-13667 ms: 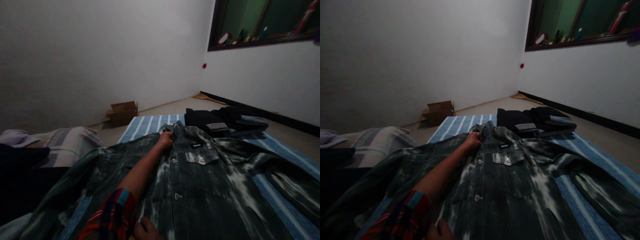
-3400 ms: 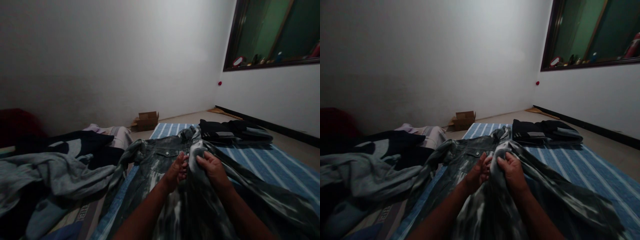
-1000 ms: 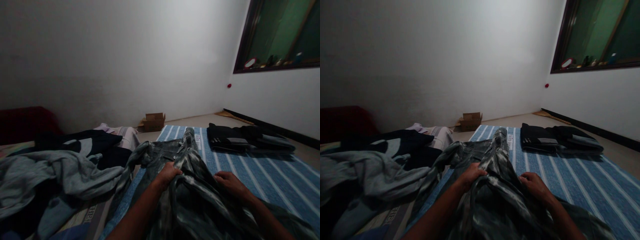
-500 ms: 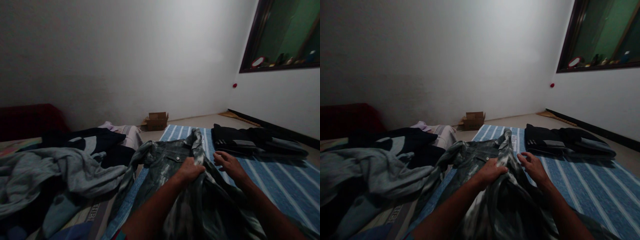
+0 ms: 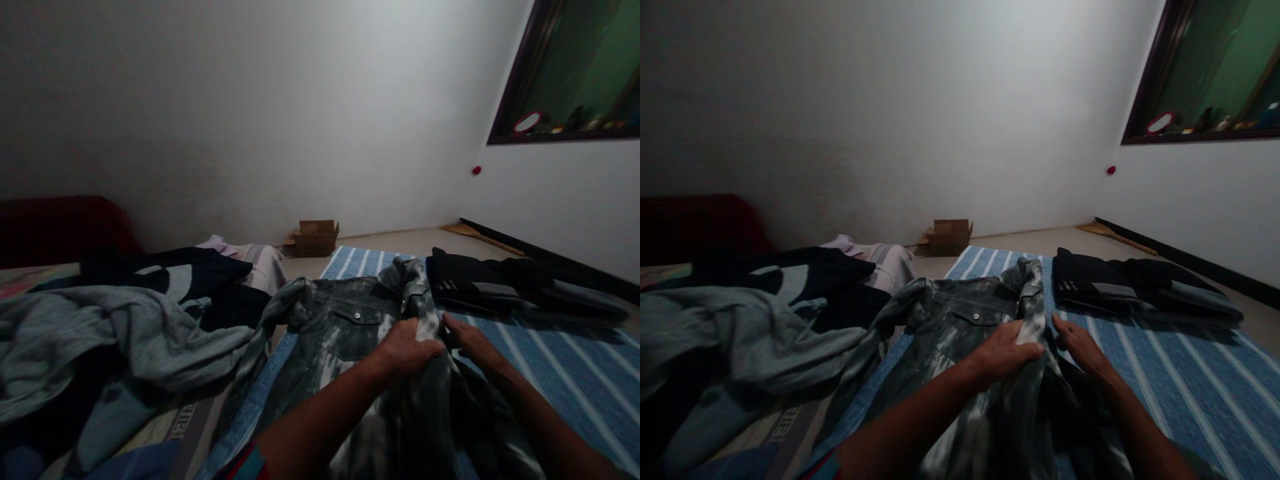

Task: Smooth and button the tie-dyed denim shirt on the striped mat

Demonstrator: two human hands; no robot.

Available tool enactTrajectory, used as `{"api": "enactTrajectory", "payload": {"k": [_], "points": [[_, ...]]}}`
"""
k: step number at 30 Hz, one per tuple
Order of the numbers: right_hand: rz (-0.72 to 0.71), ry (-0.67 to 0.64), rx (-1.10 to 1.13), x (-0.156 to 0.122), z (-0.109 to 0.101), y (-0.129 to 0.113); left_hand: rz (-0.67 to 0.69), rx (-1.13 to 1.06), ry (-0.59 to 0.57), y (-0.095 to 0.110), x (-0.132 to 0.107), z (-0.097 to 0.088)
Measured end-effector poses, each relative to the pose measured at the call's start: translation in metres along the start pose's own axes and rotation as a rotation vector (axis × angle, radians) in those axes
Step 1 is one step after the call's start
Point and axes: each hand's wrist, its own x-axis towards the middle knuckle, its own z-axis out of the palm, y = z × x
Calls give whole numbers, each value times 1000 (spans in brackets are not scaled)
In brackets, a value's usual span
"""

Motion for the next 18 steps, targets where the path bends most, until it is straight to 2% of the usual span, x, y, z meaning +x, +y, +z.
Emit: {"api": "enactTrajectory", "payload": {"k": [4, 9, 12, 15, 18], "points": [[-50, -124, -139, -9, 5, 30, -45, 27, 18, -5, -1, -5], [-52, -87, -385, -15, 11, 44, -31, -25, 15, -4, -2, -6], [-37, -116, -443, -16, 9, 47, -32, -46, 31, 0, -6, -8], [-17, -116, -396, -17, -5, 45, -50, -54, 40, 3, -9, -10], [-5, -18, -391, -19, -37, 38, -67, -47, 29, 3, -8, -9]]}}
